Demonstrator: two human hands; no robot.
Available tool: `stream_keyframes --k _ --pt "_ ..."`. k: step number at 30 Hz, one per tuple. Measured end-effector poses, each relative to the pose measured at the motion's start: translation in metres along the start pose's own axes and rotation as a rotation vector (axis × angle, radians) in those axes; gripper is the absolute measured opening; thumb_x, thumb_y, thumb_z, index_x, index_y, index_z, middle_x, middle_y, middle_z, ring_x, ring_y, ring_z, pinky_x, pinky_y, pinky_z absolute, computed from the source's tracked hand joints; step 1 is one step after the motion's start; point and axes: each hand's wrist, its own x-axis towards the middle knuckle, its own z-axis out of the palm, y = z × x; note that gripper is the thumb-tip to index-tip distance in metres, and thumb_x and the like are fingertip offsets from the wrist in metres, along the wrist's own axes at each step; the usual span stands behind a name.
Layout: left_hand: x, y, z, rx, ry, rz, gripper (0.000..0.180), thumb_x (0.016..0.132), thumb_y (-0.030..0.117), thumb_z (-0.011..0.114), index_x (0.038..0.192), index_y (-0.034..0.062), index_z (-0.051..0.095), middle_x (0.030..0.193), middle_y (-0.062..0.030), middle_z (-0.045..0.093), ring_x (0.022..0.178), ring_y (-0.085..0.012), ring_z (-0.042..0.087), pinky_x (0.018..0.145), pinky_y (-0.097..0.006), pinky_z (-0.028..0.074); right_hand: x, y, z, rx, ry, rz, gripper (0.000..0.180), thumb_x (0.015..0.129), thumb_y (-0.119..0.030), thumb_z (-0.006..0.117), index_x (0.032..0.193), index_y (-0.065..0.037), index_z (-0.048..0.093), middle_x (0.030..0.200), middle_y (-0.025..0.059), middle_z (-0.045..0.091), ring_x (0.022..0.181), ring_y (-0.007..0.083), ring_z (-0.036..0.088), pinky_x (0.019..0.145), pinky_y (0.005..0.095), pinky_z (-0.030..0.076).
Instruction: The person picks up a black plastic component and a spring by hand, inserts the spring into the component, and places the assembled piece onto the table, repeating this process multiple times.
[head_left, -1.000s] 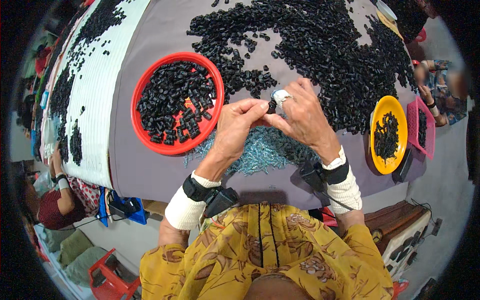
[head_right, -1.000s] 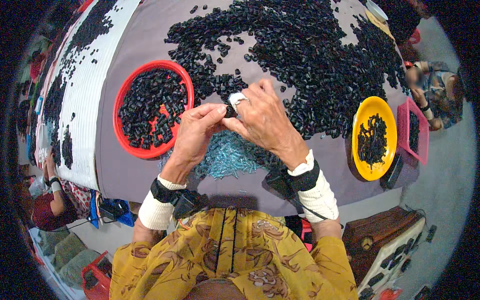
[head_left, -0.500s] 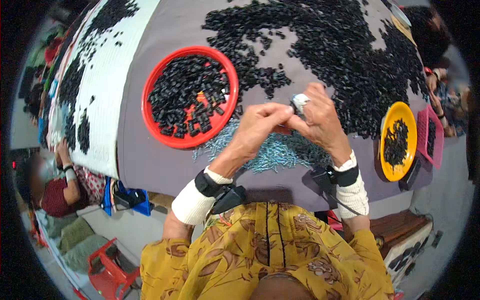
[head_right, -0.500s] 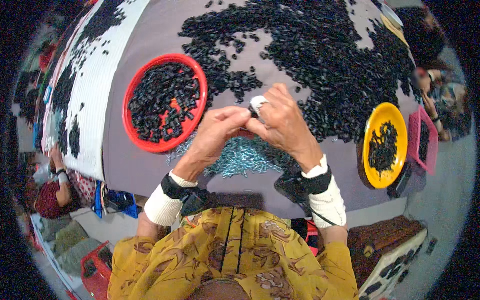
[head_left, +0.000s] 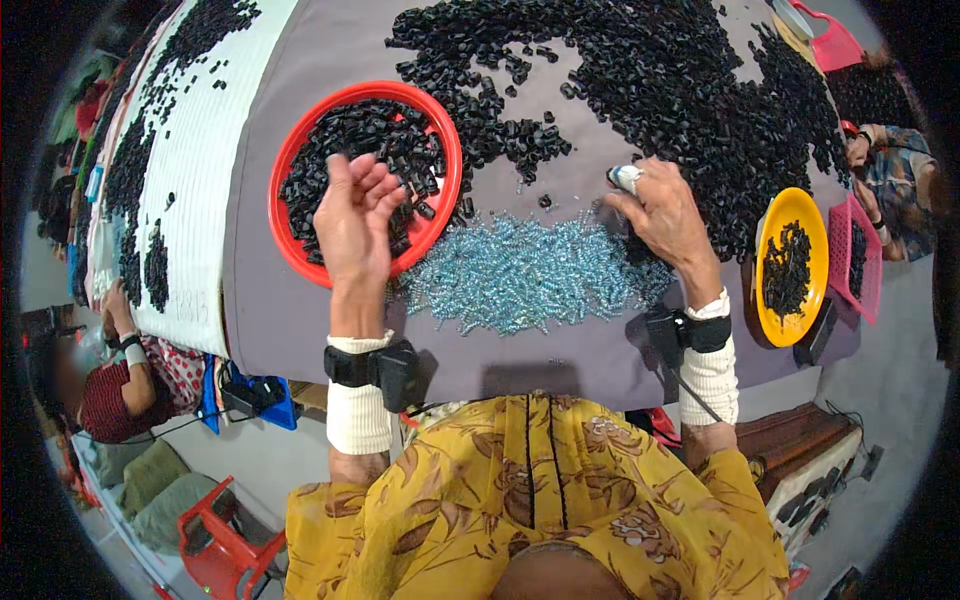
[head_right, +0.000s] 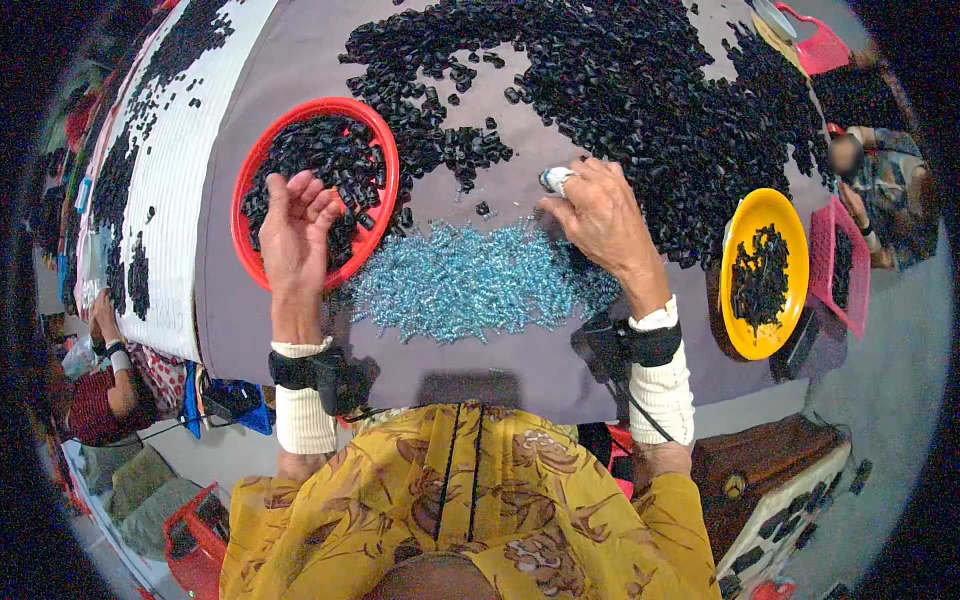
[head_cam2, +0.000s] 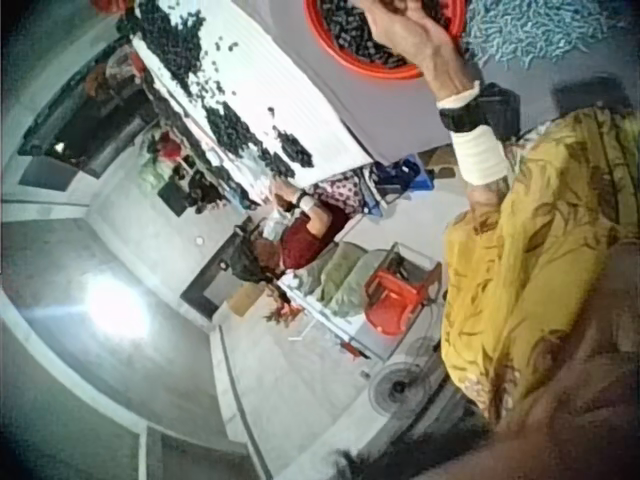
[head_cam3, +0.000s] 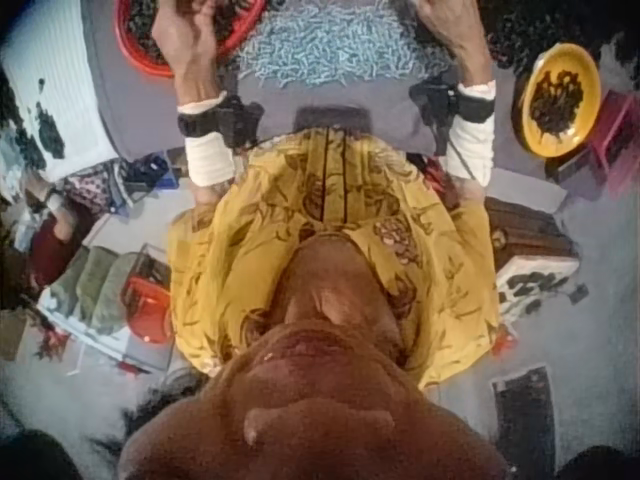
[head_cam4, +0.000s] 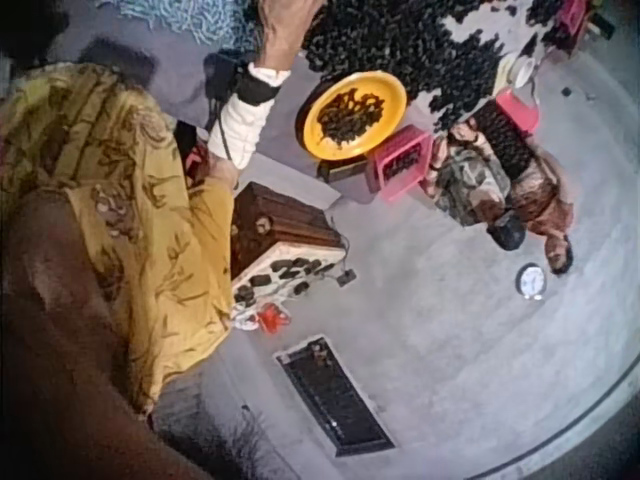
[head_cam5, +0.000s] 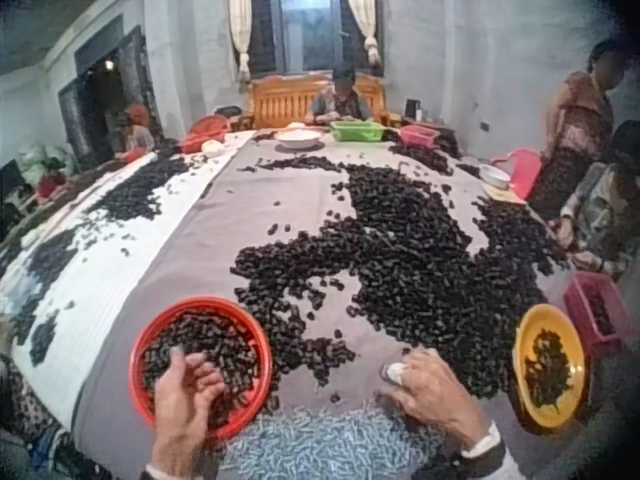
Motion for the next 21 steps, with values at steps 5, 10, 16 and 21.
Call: stream_keyframes --k 5,10,16,21 --pt "-0.014 -0.009 0.007 0.123 -0.124 -0.095 0.035 0.096 0.032 0.051 0.099 -0.0016 0.059 0.085 -0.0081 0.061 0.075 -0.0160 0.060 0.069 -0.031 0.053 0.006 -0.012 0.026 0.033 -0.053 -0.029 0.012 0.075 -0.012 0.068 0.078 -0.003 0.062 0.075 0.0102 0.059 0.078 0.0280 0.055 0.073 0.0381 0.040" --pt "-0.029 -0.029 0.034 0.210 -0.303 -0.146 0.023 0.094 0.019 0.056 0.104 -0.0014 0.062 0.086 -0.0069 0.064 0.072 -0.0128 0.061 0.065 -0.026 0.053 0.018 -0.023 0.036 -0.027 -0.095 -0.036 0.011 0.076 -0.013 0.067 0.077 -0.004 0.061 0.078 0.0101 0.059 0.080 0.0271 0.054 0.073 0.0378 0.039" --pt "-0.016 -0.052 0.043 0.584 -0.503 -0.028 0.023 0.090 0.017 0.060 0.103 -0.0021 0.064 0.082 -0.0063 0.065 0.066 -0.0115 0.059 0.061 -0.026 0.051 0.020 -0.023 0.039 0.000 -0.136 -0.021 0.009 0.076 -0.010 0.065 0.077 -0.003 0.061 0.078 0.0116 0.060 0.078 0.0297 0.056 0.072 0.0396 0.041" --pt "-0.006 -0.069 0.055 1.245 -0.541 0.548 0.023 0.079 0.016 0.067 0.097 0.0024 0.066 0.084 -0.0150 0.064 0.073 -0.0281 0.063 0.065 -0.039 0.050 0.026 -0.014 0.056 0.065 0.087 -0.141 0.010 0.075 -0.010 0.065 0.076 -0.001 0.061 0.074 0.0146 0.061 0.072 0.0337 0.059 0.068 0.0443 0.043"
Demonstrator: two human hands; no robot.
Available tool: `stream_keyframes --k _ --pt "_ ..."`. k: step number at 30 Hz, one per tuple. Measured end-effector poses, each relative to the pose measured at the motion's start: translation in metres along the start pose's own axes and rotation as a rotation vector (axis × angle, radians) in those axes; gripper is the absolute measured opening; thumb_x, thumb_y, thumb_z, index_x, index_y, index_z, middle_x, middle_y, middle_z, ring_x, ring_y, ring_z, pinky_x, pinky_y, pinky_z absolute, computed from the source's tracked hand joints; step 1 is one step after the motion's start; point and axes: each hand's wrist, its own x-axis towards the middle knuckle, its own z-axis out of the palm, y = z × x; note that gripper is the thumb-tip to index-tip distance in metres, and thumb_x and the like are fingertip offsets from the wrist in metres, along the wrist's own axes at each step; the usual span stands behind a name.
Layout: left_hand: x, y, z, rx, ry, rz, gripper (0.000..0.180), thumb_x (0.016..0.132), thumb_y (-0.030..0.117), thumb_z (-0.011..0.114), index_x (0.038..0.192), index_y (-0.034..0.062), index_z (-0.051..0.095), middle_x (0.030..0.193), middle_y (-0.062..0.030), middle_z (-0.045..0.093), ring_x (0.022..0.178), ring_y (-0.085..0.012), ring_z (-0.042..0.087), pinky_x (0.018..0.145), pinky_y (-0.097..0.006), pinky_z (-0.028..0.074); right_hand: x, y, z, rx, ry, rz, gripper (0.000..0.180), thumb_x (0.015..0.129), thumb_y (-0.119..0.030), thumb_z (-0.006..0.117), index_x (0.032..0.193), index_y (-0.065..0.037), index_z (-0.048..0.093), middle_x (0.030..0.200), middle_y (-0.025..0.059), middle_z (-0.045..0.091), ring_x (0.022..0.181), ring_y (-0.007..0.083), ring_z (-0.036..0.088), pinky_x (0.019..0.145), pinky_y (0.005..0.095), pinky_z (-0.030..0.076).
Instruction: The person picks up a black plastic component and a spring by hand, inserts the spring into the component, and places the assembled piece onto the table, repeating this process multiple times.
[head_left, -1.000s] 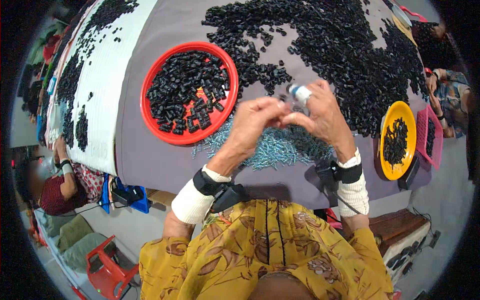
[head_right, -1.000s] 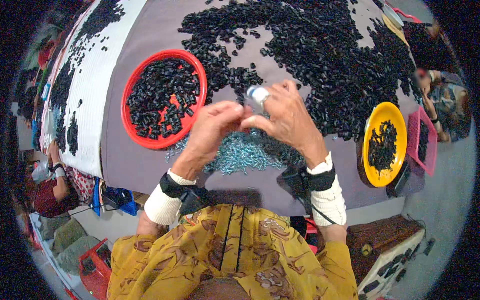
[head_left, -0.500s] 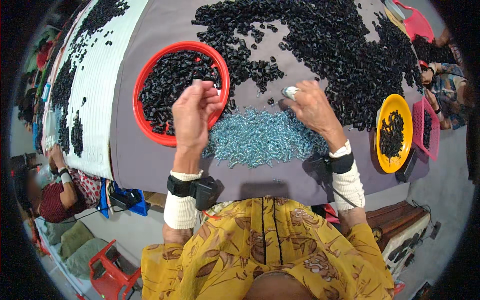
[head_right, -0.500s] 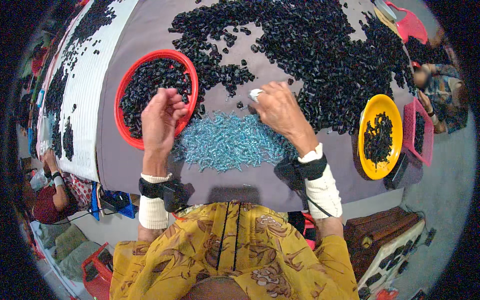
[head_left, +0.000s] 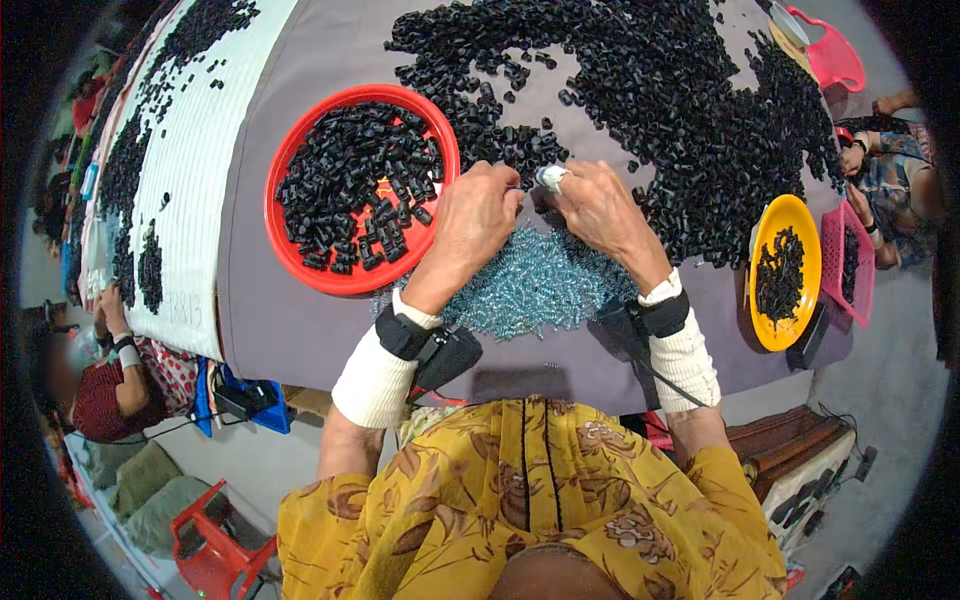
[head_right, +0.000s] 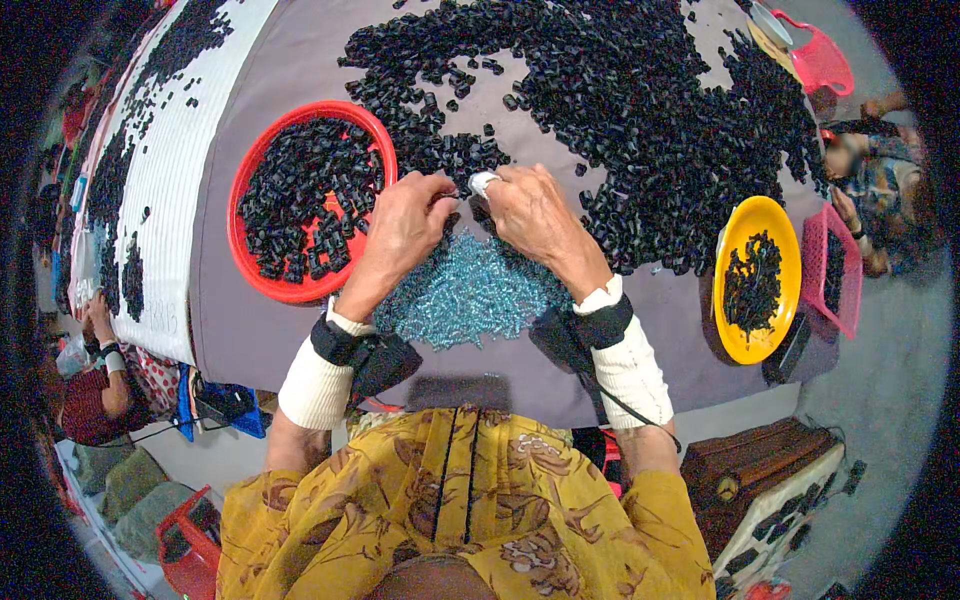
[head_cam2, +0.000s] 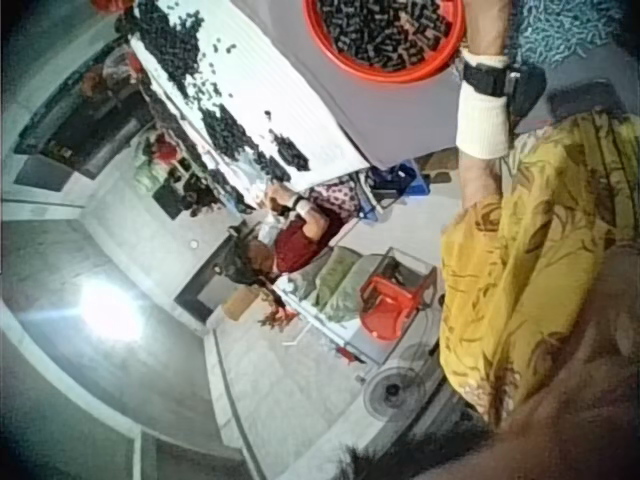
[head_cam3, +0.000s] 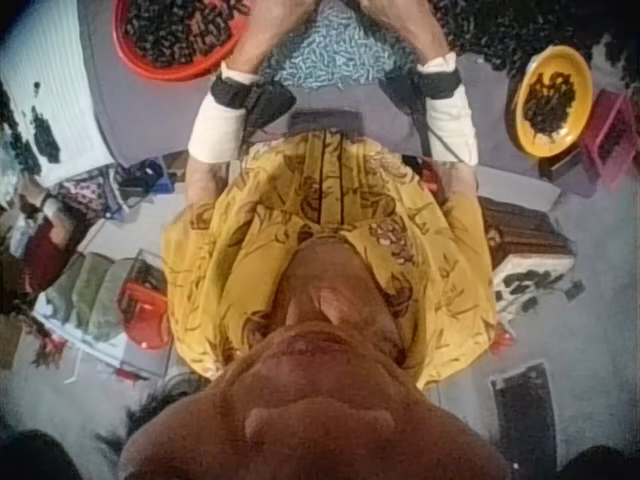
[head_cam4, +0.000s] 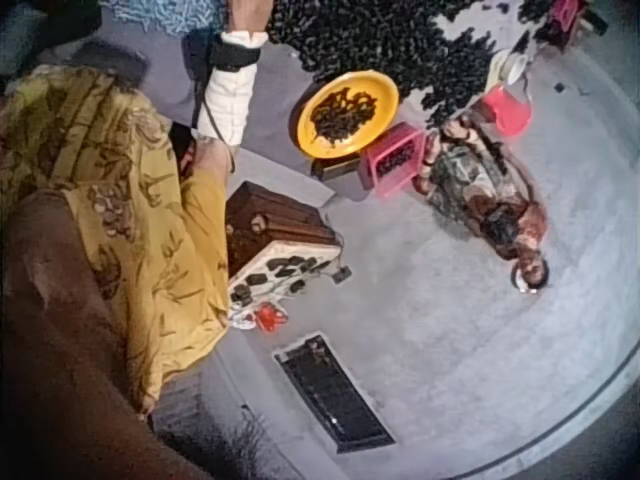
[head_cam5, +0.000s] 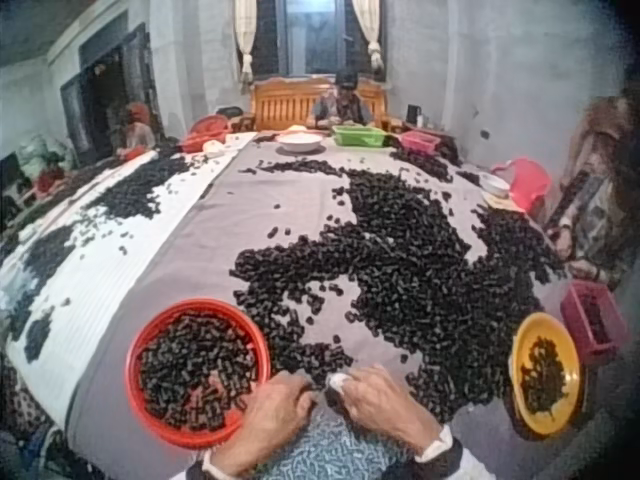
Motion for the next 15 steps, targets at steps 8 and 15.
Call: stream_keyframes --k 8,15 --pt "0.005 -0.001 0.012 0.287 -0.054 0.048 0.012 0.079 0.015 0.065 0.085 0.0041 0.063 0.082 -0.0142 0.058 0.076 -0.0343 0.060 0.066 -0.044 0.048 -0.021 0.037 -0.056 -0.093 -0.031 0.262 0.014 0.074 -0.009 0.065 0.087 -0.003 0.065 0.079 0.0142 0.061 0.078 0.0326 0.058 0.070 0.0405 0.045" --pt "-0.007 -0.001 -0.001 0.267 -0.224 0.172 0.012 0.079 0.014 0.064 0.084 0.0028 0.064 0.079 -0.0150 0.058 0.077 -0.0338 0.060 0.067 -0.043 0.048 -0.037 0.024 -0.057 -0.067 -0.088 0.196 0.010 0.072 -0.006 0.068 0.080 -0.003 0.063 0.076 0.0118 0.058 0.077 0.0303 0.055 0.070 0.0389 0.042"
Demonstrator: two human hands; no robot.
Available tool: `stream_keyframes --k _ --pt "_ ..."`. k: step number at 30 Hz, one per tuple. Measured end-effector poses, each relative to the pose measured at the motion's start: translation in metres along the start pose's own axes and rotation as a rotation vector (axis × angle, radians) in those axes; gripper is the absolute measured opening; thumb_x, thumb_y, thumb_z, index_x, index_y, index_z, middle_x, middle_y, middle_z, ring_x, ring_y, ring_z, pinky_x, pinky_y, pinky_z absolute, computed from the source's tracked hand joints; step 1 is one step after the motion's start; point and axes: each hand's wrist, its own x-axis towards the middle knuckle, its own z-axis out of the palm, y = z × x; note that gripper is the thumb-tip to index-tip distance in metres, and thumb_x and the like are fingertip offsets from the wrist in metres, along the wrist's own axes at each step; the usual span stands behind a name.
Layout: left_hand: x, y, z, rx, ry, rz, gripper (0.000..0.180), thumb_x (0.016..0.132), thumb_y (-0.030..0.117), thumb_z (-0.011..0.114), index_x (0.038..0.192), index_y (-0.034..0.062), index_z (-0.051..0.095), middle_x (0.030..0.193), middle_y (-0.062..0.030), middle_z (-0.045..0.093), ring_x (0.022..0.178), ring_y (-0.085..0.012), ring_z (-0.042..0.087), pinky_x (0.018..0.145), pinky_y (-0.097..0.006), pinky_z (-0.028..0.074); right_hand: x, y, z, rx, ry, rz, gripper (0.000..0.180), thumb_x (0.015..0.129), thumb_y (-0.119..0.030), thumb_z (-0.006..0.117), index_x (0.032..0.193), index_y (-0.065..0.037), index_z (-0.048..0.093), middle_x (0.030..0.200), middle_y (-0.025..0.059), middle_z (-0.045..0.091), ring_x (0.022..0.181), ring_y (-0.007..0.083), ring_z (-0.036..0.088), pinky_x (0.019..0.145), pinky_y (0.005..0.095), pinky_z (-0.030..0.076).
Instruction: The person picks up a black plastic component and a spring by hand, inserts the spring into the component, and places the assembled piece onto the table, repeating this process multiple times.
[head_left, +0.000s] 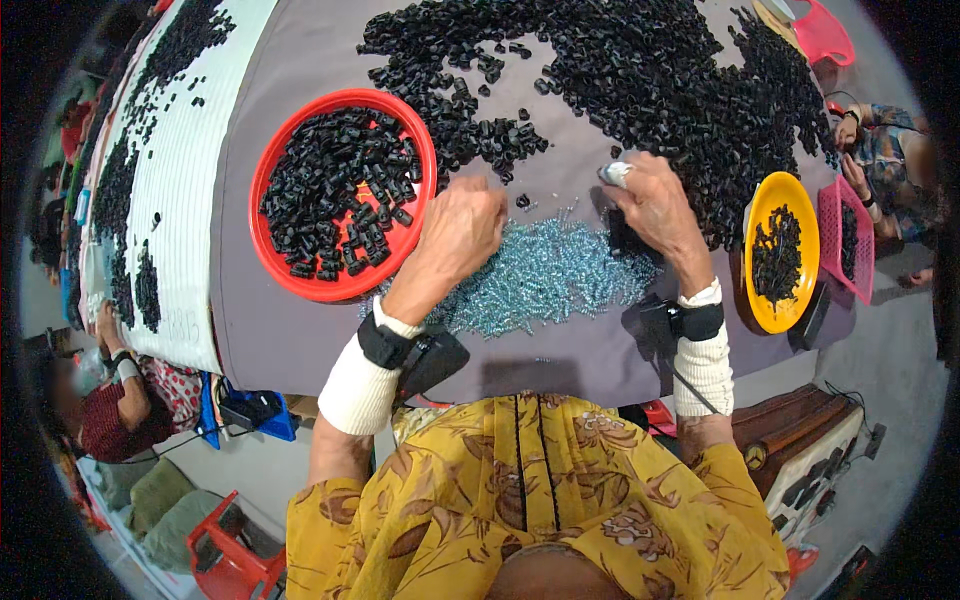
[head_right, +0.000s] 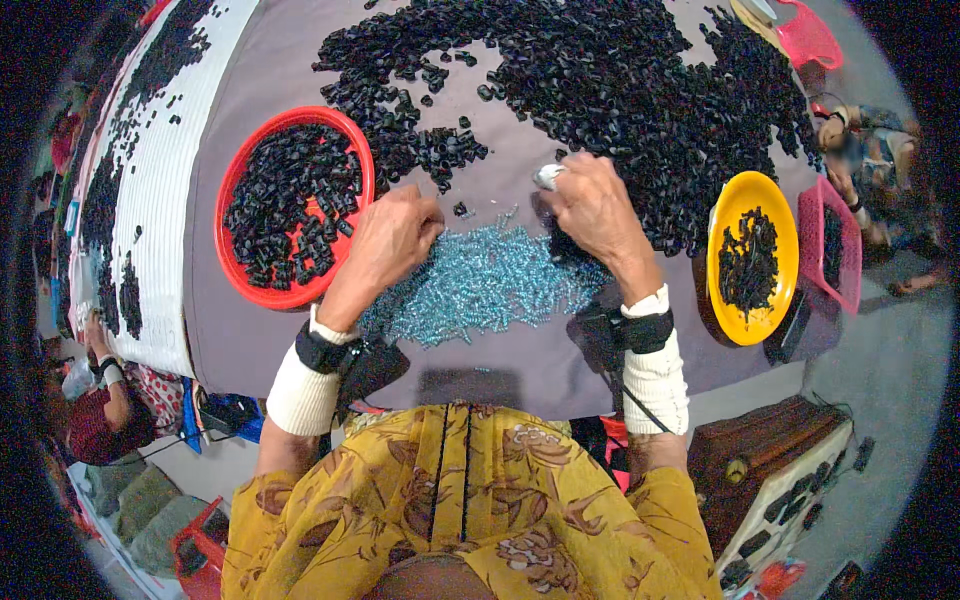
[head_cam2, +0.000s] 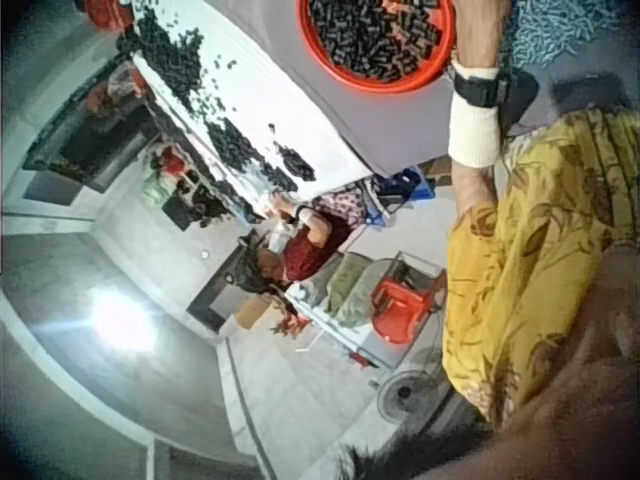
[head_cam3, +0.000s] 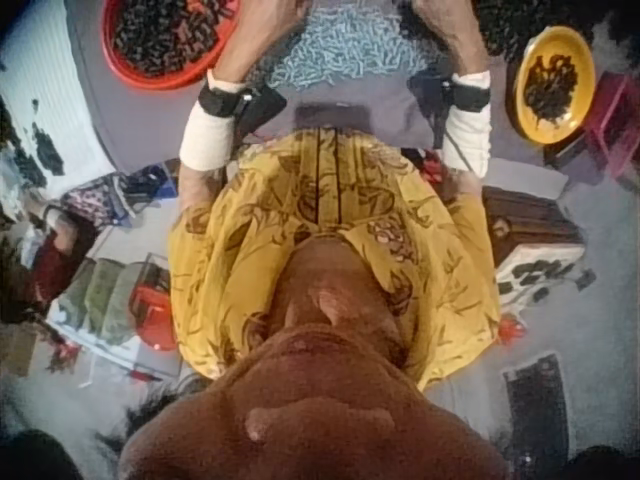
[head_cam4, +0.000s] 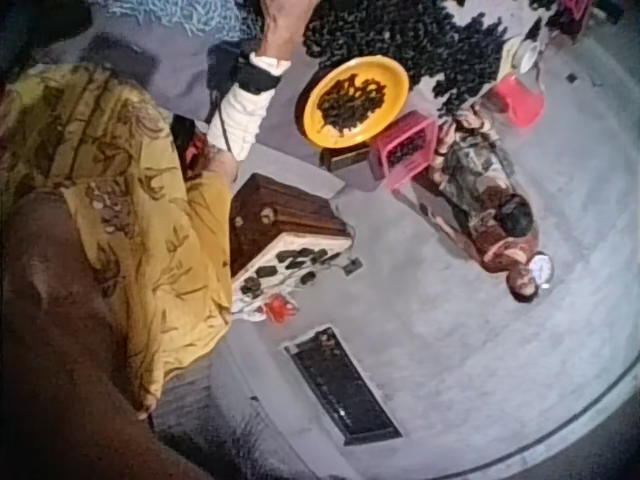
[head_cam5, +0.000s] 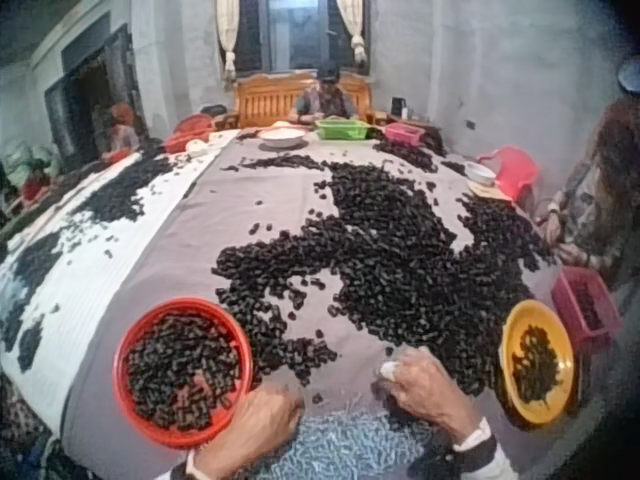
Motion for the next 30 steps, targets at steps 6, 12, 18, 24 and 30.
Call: stream_keyframes --k 6,12,18,24,30 --pt "-0.010 0.009 -0.018 -0.074 -0.024 0.004 0.014 0.079 0.015 0.065 0.086 0.0035 0.067 0.078 -0.0139 0.057 0.077 -0.0318 0.058 0.069 -0.042 0.047 0.003 -0.013 0.019 -0.098 -0.134 -0.130 0.006 0.070 -0.004 0.064 0.074 -0.003 0.060 0.078 0.0095 0.055 0.080 0.0281 0.054 0.073 0.0380 0.041" --pt "0.004 0.012 -0.013 -0.069 0.158 0.035 0.031 0.077 0.015 0.068 0.107 0.0064 0.062 0.101 -0.0149 0.057 0.088 -0.0322 0.056 0.075 -0.041 0.047 0.019 -0.019 0.020 -0.049 -0.145 -0.037 0.012 0.075 -0.008 0.066 0.085 -0.003 0.062 0.092 0.0098 0.061 0.088 0.0282 0.055 0.077 0.0394 0.041" --pt "0.015 0.005 -0.003 0.124 0.150 0.027 0.040 0.078 0.016 0.068 0.114 0.0013 0.058 0.115 -0.0174 0.054 0.097 -0.0323 0.055 0.083 -0.041 0.047 0.037 -0.017 0.032 -0.145 -0.152 -0.086 0.020 0.076 -0.010 0.067 0.095 -0.003 0.063 0.099 0.0089 0.058 0.092 0.0288 0.055 0.079 0.0418 0.041" --pt "0.018 -0.003 -0.009 0.021 0.287 0.049 0.036 0.079 0.014 0.068 0.111 0.0012 0.059 0.113 -0.0184 0.054 0.096 -0.0340 0.055 0.084 -0.040 0.048 0.051 -0.007 0.036 -0.021 -0.028 -0.048 0.015 0.081 -0.011 0.063 0.093 -0.003 0.062 0.089 0.0104 0.056 0.089 0.0302 0.055 0.076 0.0432 0.043" --pt "0.039 -0.002 0.002 0.145 0.211 0.060 0.038 0.075 0.014 0.069 0.111 0.0087 0.061 0.112 -0.0161 0.056 0.099 -0.0308 0.053 0.086 -0.041 0.045 0.073 -0.006 0.059 -0.049 -0.029 -0.076 0.009 0.077 -0.007 0.062 0.084 -0.002 0.060 0.082 0.0126 0.056 0.081 0.0319 0.057 0.071 0.0440 0.044"
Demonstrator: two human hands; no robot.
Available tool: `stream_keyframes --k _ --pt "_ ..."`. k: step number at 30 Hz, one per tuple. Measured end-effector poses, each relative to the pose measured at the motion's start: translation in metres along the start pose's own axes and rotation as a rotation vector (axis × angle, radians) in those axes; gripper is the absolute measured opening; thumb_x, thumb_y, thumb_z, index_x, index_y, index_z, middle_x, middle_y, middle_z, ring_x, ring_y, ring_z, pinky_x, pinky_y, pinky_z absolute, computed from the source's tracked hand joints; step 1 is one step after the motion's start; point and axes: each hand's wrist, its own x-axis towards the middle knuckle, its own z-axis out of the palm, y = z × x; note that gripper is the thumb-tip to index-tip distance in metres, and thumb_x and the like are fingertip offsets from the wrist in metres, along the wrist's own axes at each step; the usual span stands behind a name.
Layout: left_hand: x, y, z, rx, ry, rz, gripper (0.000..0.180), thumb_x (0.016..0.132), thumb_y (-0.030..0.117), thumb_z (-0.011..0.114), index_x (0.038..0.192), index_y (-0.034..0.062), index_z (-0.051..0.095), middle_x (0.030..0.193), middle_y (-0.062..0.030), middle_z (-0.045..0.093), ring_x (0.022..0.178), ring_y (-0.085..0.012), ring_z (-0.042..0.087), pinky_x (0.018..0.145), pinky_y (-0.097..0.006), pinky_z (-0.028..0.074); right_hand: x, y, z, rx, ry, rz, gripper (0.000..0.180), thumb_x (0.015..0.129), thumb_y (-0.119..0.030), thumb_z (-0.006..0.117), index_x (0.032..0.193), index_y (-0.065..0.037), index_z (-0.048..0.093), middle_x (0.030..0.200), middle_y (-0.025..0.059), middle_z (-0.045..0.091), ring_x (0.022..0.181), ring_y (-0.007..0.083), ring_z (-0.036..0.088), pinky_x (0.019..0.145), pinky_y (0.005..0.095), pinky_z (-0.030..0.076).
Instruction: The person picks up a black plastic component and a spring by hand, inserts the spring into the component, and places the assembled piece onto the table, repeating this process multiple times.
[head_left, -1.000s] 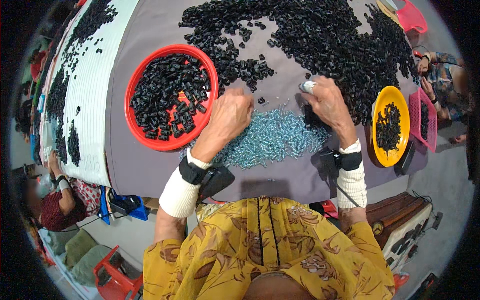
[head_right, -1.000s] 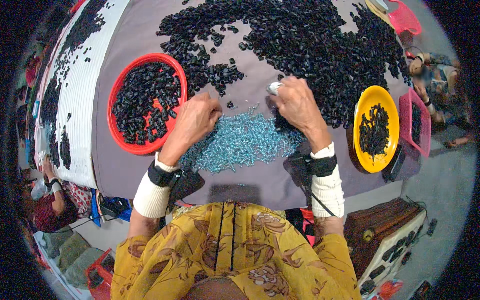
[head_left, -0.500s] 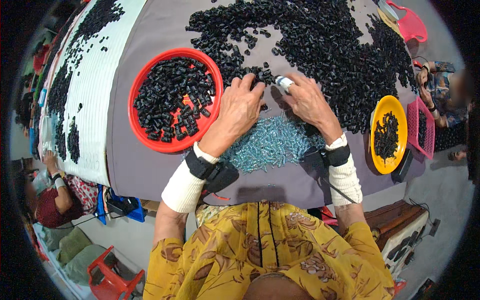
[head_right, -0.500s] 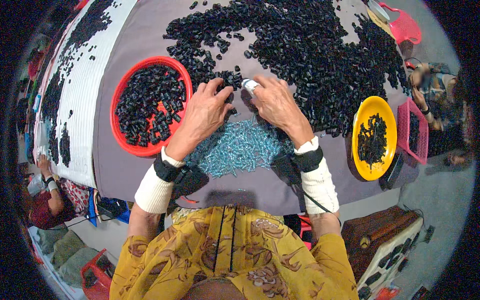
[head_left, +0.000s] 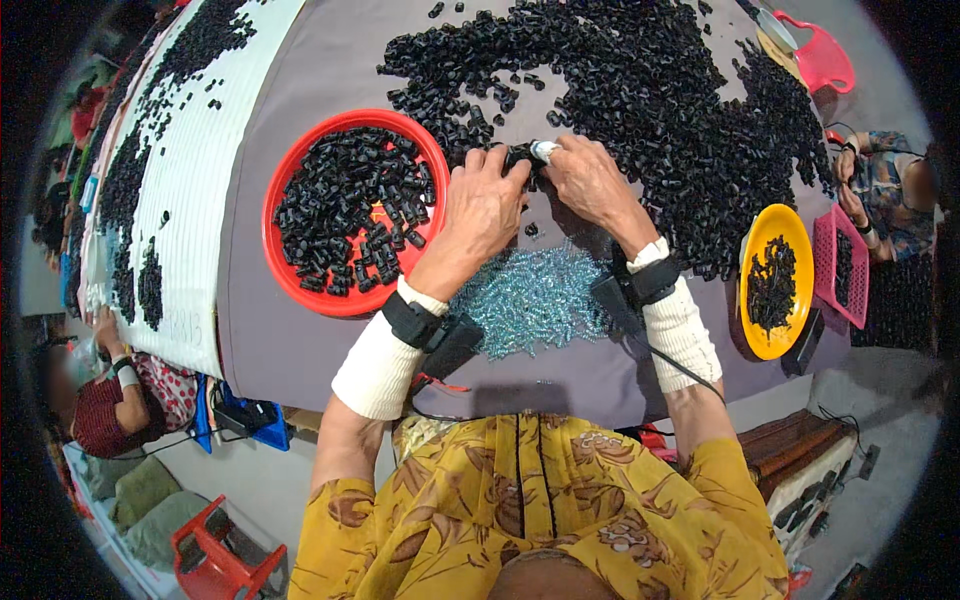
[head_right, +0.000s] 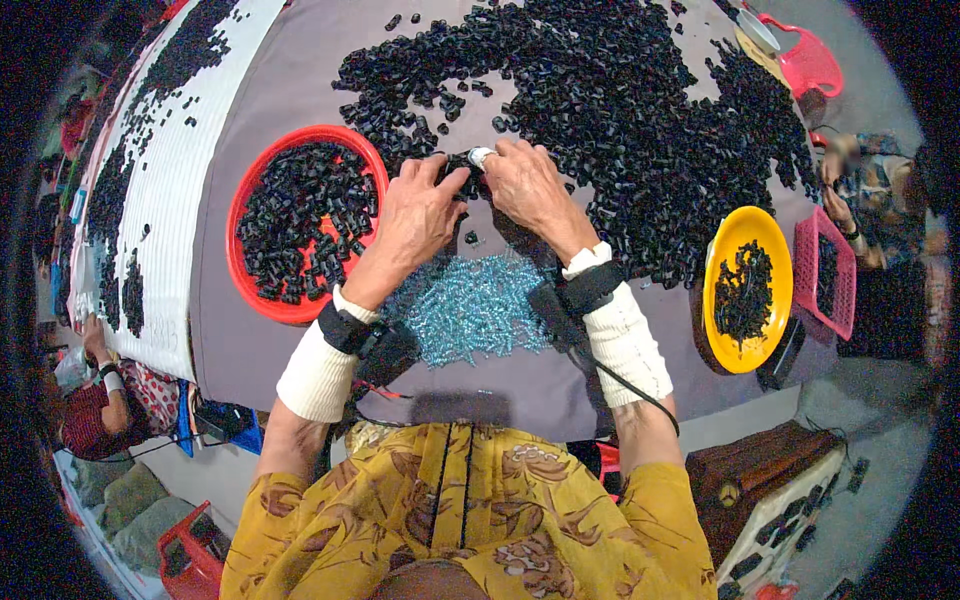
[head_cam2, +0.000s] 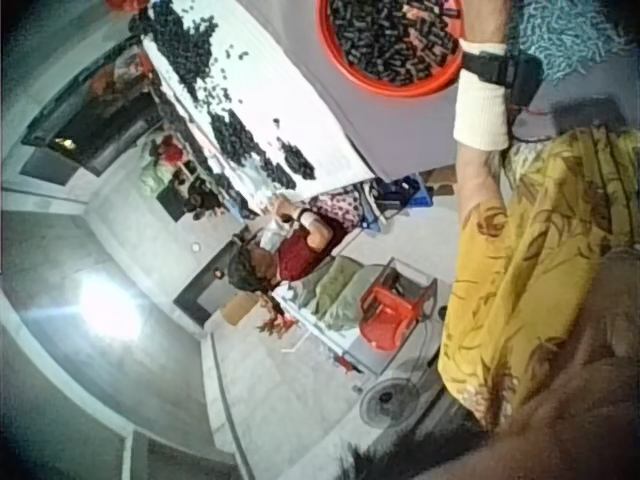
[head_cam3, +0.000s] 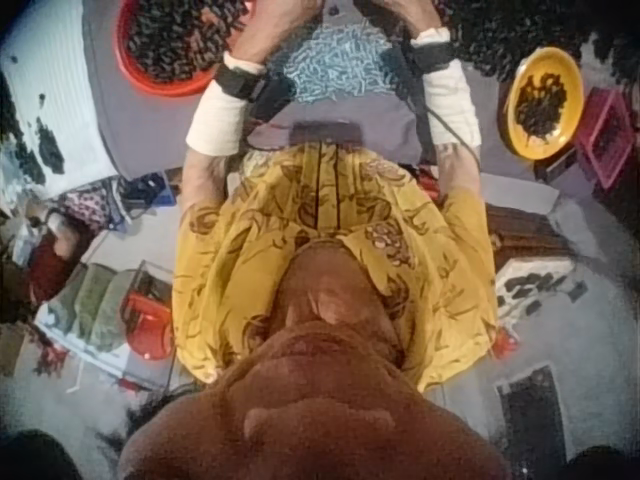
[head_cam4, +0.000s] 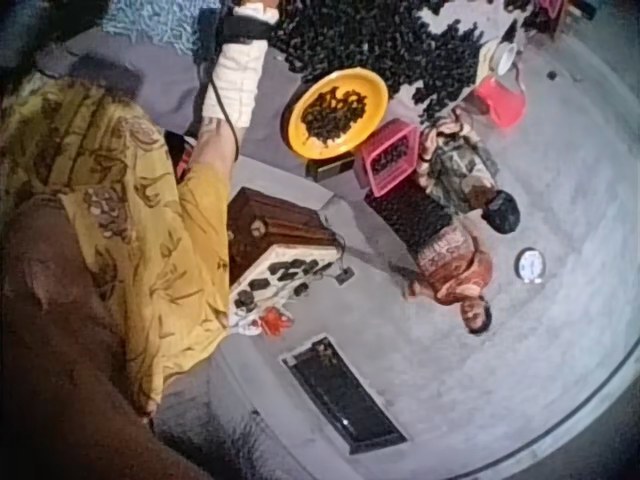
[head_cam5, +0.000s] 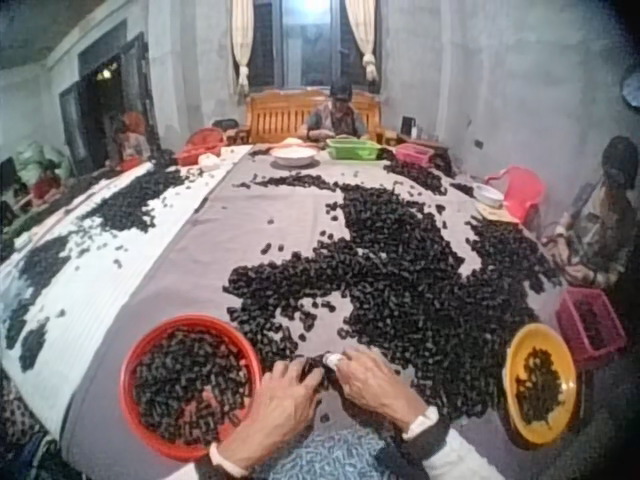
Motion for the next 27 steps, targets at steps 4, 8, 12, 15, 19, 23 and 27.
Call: stream_keyframes --k 4,8,12,15,19,23,27 --pt "-0.012 0.001 -0.002 -0.034 -0.137 -0.036 0.029 0.075 0.015 0.069 0.103 0.0077 0.066 0.106 -0.0132 0.059 0.100 -0.0308 0.053 0.088 -0.039 0.045 -0.005 -0.001 -0.004 0.047 -0.015 -0.033 0.015 0.073 -0.004 0.064 0.086 0.000 0.058 0.080 0.0148 0.056 0.077 0.0362 0.055 0.071 0.0433 0.044" --pt "-0.025 0.001 -0.010 -0.105 -0.029 0.016 0.027 0.077 0.013 0.068 0.102 0.0051 0.066 0.106 -0.0142 0.059 0.102 -0.0311 0.054 0.088 -0.039 0.046 -0.015 -0.002 -0.006 0.087 -0.003 -0.067 0.017 0.071 -0.003 0.065 0.085 0.000 0.057 0.080 0.0146 0.056 0.080 0.0359 0.055 0.072 0.0430 0.044" --pt "-0.029 0.003 -0.022 -0.216 0.022 -0.049 0.024 0.078 0.012 0.068 0.101 0.0034 0.066 0.107 -0.0140 0.061 0.101 -0.0310 0.055 0.087 -0.039 0.046 -0.021 -0.003 -0.007 0.031 -0.025 -0.033 0.017 0.070 -0.002 0.064 0.083 0.000 0.055 0.080 0.0143 0.056 0.083 0.0347 0.054 0.074 0.0421 0.042" --pt "-0.031 0.007 -0.029 -0.268 0.037 -0.077 0.023 0.079 0.012 0.068 0.099 0.0027 0.067 0.105 -0.0137 0.062 0.099 -0.0304 0.057 0.086 -0.038 0.047 -0.024 -0.004 -0.010 0.033 -0.051 -0.044 0.016 0.070 -0.003 0.064 0.082 0.000 0.055 0.080 0.0142 0.056 0.082 0.0340 0.054 0.075 0.0421 0.042" --pt "-0.032 0.009 -0.031 -0.355 0.060 -0.098 0.023 0.079 0.012 0.068 0.100 0.0019 0.067 0.099 -0.0138 0.065 0.093 -0.0305 0.060 0.083 -0.038 0.048 -0.027 -0.004 -0.013 0.065 -0.049 -0.005 0.013 0.070 -0.005 0.064 0.078 -0.002 0.054 0.079 0.0125 0.057 0.082 0.0318 0.053 0.074 0.0413 0.040" --pt "-0.032 0.014 -0.034 -0.413 0.071 -0.122 0.025 0.079 0.011 0.067 0.101 0.0013 0.066 0.096 -0.0146 0.066 0.087 -0.0303 0.063 0.078 -0.037 0.049 -0.031 -0.003 -0.014 0.069 0.002 -0.023 0.013 0.071 -0.007 0.065 0.079 -0.001 0.056 0.080 0.0144 0.059 0.078 0.0318 0.056 0.070 0.0404 0.043" --pt "-0.030 0.021 -0.033 -0.634 -0.004 -0.277 0.025 0.082 0.009 0.065 0.104 -0.0008 0.065 0.096 -0.0136 0.067 0.085 -0.0209 0.065 0.074 -0.031 0.051 -0.032 -0.023 -0.035 0.570 -0.038 0.344 0.017 0.076 -0.012 0.067 0.086 0.001 0.062 0.082 0.0107 0.063 0.073 0.0206 0.061 0.064 0.0333 0.048"
